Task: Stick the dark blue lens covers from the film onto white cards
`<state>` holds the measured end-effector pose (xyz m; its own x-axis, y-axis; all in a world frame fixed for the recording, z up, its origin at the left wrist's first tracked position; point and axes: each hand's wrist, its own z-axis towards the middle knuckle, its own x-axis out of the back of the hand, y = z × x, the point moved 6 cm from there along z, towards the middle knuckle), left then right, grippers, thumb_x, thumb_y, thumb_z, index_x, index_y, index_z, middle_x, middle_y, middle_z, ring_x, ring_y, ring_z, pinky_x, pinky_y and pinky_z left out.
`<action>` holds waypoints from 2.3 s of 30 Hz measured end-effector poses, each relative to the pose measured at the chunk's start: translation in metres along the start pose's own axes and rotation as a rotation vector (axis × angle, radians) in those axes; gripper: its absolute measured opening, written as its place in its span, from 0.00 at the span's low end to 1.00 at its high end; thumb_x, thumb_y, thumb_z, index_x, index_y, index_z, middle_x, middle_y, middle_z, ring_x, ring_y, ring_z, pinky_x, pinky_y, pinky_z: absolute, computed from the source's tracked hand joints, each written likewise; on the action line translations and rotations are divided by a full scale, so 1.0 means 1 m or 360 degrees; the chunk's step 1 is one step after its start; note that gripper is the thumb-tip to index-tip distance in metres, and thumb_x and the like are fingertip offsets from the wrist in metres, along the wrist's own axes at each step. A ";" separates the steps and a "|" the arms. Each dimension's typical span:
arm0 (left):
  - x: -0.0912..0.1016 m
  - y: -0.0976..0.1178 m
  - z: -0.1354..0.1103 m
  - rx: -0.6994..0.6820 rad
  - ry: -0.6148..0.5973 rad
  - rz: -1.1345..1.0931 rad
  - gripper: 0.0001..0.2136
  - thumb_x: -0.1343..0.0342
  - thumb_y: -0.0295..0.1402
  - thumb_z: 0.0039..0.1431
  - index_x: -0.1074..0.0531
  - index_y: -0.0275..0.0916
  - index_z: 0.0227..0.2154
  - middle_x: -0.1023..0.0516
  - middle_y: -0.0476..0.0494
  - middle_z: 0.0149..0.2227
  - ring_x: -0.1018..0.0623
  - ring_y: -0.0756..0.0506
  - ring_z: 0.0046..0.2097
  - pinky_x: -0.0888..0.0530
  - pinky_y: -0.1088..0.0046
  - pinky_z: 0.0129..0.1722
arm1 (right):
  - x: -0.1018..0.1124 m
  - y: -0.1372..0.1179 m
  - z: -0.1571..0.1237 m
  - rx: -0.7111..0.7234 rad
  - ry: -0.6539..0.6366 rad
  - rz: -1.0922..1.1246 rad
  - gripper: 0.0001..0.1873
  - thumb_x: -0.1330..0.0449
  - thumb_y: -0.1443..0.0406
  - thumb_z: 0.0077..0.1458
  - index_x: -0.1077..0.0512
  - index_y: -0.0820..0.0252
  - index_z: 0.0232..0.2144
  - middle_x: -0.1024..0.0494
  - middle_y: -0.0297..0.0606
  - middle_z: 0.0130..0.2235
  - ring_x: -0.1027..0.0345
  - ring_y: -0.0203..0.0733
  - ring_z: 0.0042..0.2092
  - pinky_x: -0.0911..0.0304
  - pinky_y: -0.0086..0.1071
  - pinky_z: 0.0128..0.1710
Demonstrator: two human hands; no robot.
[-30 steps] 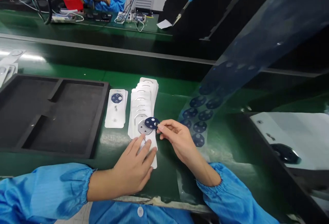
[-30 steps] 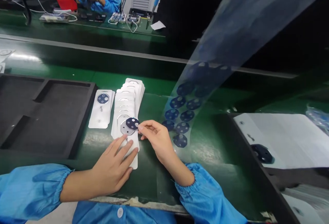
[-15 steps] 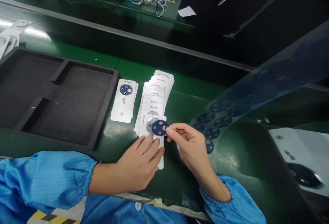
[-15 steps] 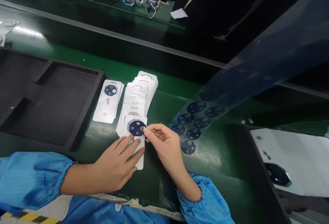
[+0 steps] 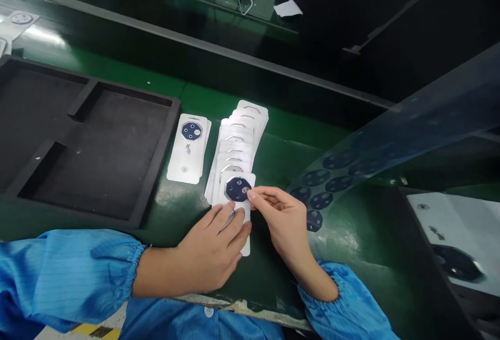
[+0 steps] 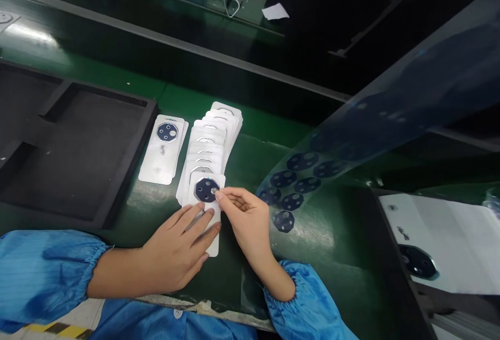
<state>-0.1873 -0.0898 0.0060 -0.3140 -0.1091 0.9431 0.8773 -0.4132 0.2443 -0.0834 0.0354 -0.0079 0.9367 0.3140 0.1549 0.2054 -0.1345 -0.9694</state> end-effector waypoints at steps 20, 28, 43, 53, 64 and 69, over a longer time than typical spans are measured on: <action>0.001 0.000 0.000 -0.0011 -0.0028 0.0005 0.25 0.54 0.39 0.70 0.38 0.29 0.63 0.37 0.28 0.65 0.37 0.29 0.65 0.41 0.51 0.64 | -0.001 -0.003 -0.002 0.0057 0.0003 -0.0060 0.09 0.28 0.59 0.49 0.19 0.57 0.31 0.18 0.37 0.30 0.24 0.40 0.32 0.27 0.32 0.35; 0.000 0.000 0.000 -0.0005 -0.0048 0.0002 0.25 0.54 0.39 0.70 0.38 0.30 0.64 0.38 0.29 0.66 0.38 0.30 0.66 0.41 0.52 0.64 | -0.002 -0.004 -0.002 0.0067 0.0019 -0.0063 0.09 0.28 0.60 0.48 0.19 0.58 0.30 0.17 0.37 0.30 0.23 0.40 0.32 0.27 0.32 0.34; 0.000 0.000 0.000 -0.0024 -0.0045 0.0007 0.24 0.53 0.39 0.69 0.36 0.31 0.63 0.35 0.30 0.64 0.35 0.30 0.65 0.39 0.51 0.63 | -0.020 -0.039 -0.021 0.1382 0.0162 -0.1442 0.10 0.39 0.62 0.64 0.26 0.60 0.30 0.22 0.39 0.29 0.29 0.41 0.32 0.35 0.34 0.34; 0.005 0.005 -0.002 -0.0042 0.0026 0.0082 0.24 0.50 0.35 0.66 0.35 0.31 0.62 0.34 0.28 0.62 0.36 0.26 0.64 0.34 0.45 0.59 | -0.021 -0.025 0.010 0.0935 0.0241 -0.1890 0.25 0.46 0.45 0.65 0.32 0.58 0.27 0.25 0.38 0.27 0.32 0.44 0.32 0.48 0.35 0.29; 0.010 0.016 -0.009 -0.0028 0.0027 0.0297 0.25 0.48 0.39 0.67 0.37 0.35 0.64 0.39 0.29 0.66 0.44 0.27 0.69 0.38 0.41 0.63 | -0.005 -0.039 0.010 0.1153 0.0209 -0.1530 0.19 0.55 0.62 0.72 0.28 0.59 0.34 0.21 0.41 0.32 0.27 0.45 0.35 0.38 0.34 0.35; 0.005 0.057 -0.041 0.0229 0.0133 0.0533 0.41 0.45 0.54 0.62 0.47 0.33 0.69 0.47 0.27 0.70 0.48 0.23 0.70 0.35 0.41 0.59 | 0.076 -0.064 0.014 0.1524 0.0594 -0.1087 0.16 0.51 0.61 0.69 0.27 0.62 0.48 0.19 0.45 0.39 0.25 0.49 0.45 0.32 0.41 0.49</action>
<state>-0.1540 -0.1504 0.0153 -0.0241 -0.2928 0.9559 0.9766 -0.2115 -0.0401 -0.0289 0.0808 0.0630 0.7747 -0.2590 0.5769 0.5409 0.7439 -0.3925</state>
